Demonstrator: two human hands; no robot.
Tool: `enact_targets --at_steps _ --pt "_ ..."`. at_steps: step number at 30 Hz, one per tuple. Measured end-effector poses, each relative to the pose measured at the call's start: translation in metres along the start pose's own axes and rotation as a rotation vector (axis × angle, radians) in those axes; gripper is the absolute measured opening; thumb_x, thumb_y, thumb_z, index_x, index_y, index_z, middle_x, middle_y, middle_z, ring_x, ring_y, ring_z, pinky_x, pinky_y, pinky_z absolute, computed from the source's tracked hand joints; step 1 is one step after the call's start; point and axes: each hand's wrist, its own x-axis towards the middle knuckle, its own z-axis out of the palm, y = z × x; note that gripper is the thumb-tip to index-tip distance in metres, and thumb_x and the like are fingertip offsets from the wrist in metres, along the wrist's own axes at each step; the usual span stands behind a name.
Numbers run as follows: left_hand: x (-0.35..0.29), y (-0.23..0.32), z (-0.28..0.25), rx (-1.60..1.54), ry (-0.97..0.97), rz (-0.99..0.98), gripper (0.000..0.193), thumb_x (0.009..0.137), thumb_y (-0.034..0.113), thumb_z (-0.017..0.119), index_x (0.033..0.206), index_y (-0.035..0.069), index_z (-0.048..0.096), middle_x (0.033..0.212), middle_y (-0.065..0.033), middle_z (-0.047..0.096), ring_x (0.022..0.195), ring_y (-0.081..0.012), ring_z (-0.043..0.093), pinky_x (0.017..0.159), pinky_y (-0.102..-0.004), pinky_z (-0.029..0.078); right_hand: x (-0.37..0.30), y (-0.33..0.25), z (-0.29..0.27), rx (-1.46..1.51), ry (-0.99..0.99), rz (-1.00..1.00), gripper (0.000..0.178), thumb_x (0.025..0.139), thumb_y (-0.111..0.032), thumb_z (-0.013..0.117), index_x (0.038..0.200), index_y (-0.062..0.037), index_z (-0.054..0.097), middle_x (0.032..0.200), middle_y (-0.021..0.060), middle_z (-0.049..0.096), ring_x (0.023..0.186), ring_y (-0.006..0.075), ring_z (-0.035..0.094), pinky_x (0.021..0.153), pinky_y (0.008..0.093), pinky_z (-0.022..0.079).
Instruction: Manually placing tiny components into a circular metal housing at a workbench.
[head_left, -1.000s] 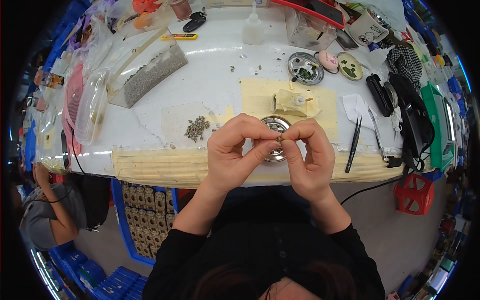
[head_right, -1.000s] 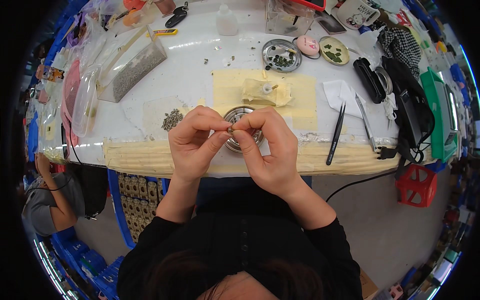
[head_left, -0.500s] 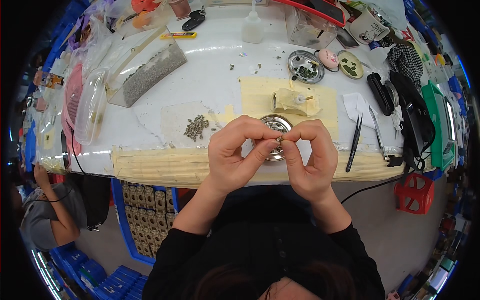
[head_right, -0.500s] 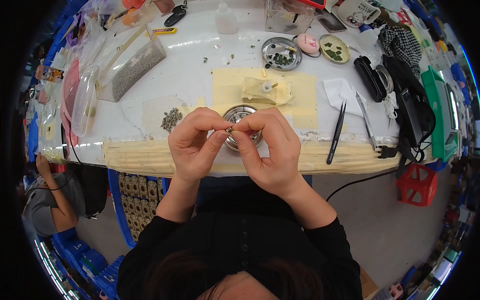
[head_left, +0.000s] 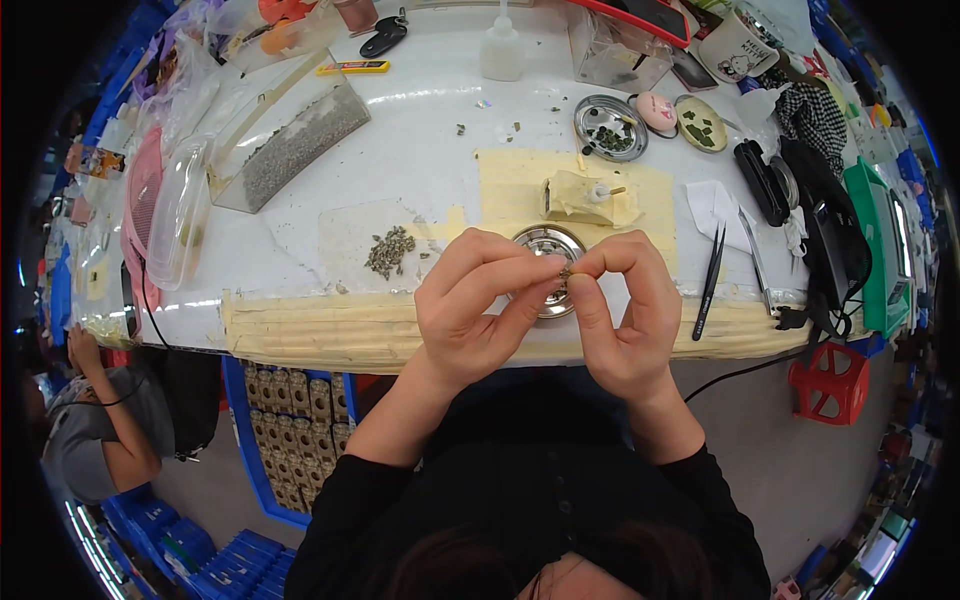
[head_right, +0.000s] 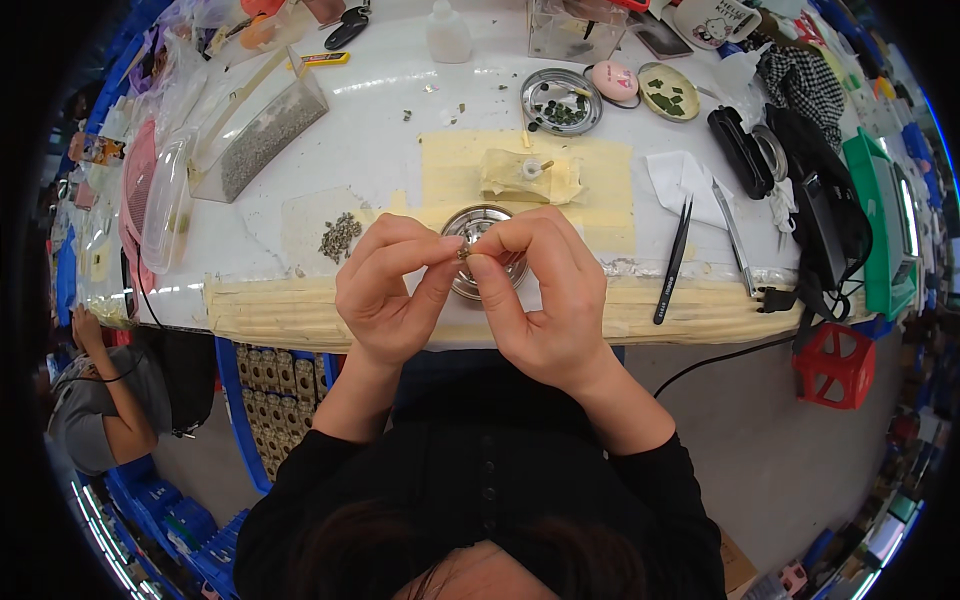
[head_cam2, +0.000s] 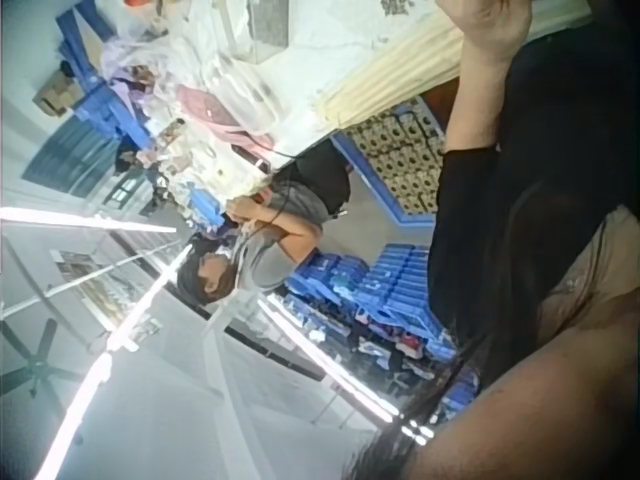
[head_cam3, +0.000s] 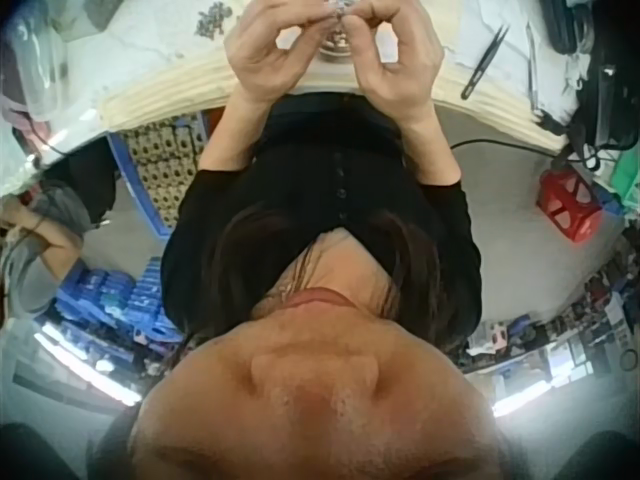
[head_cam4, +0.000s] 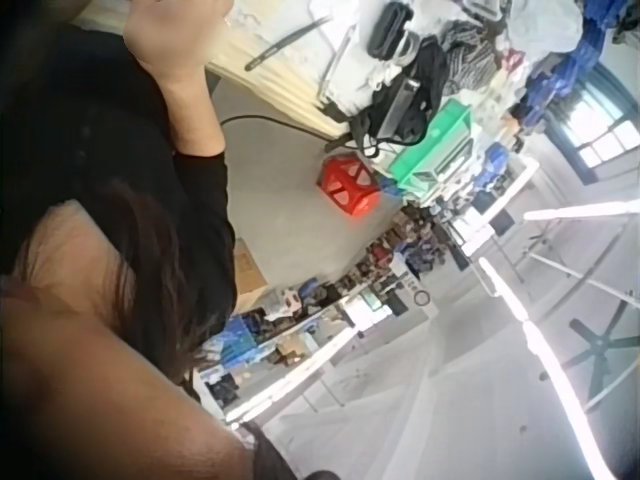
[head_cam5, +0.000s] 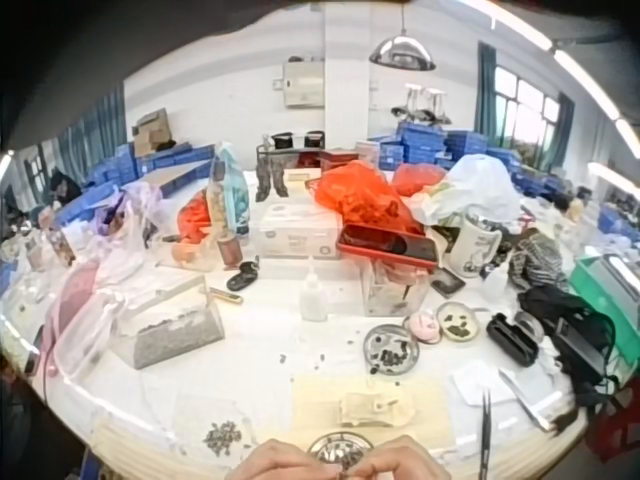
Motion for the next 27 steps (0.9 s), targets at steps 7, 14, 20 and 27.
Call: enact_targets --at_steps 7,14,20,27 --pt "-0.0009 -0.001 -0.0009 -0.063 -0.024 -0.061 0.021 0.075 -0.007 0.075 0.095 0.001 0.072 0.084 -0.0078 0.064 0.071 -0.0152 0.06 0.059 -0.025 0.048 0.0001 0.0009 0.0002 0.045 0.002 0.038 0.008 0.084 0.001 0.067 0.088 0.0007 0.061 0.08 0.0085 0.059 0.069 0.0167 0.056 0.062 0.0266 0.046" --pt "-0.0013 -0.0024 -0.0026 -0.181 -0.024 -0.108 0.019 0.078 -0.005 0.074 0.096 0.001 0.072 0.086 -0.0084 0.064 0.07 -0.0129 0.06 0.06 -0.0232 0.048 -0.0022 0.0021 0.0024 0.116 0.001 0.099 0.007 0.085 0.001 0.067 0.089 0.0009 0.06 0.08 0.0081 0.06 0.069 0.0157 0.055 0.063 0.026 0.046" --pt "-0.0025 -0.0037 -0.0033 -0.262 -0.031 -0.151 0.017 0.08 -0.005 0.073 0.096 0.001 0.072 0.086 -0.008 0.064 0.072 -0.0128 0.06 0.062 -0.0235 0.048 -0.0048 0.0032 0.0046 0.188 -0.004 0.162 0.006 0.086 -0.001 0.066 0.089 0.0007 0.06 0.081 0.0073 0.059 0.071 0.0141 0.055 0.065 0.0255 0.045" --pt "-0.0057 -0.0064 -0.0034 -0.444 -0.047 -0.274 0.014 0.082 -0.004 0.071 0.095 0.0 0.071 0.088 -0.0073 0.064 0.076 -0.0119 0.058 0.066 -0.0241 0.046 -0.0089 -0.0007 0.0058 0.625 -0.073 0.5 0.008 0.094 -0.007 0.061 0.095 0.0005 0.058 0.086 0.0007 0.058 0.079 0.0077 0.053 0.072 0.0226 0.044"
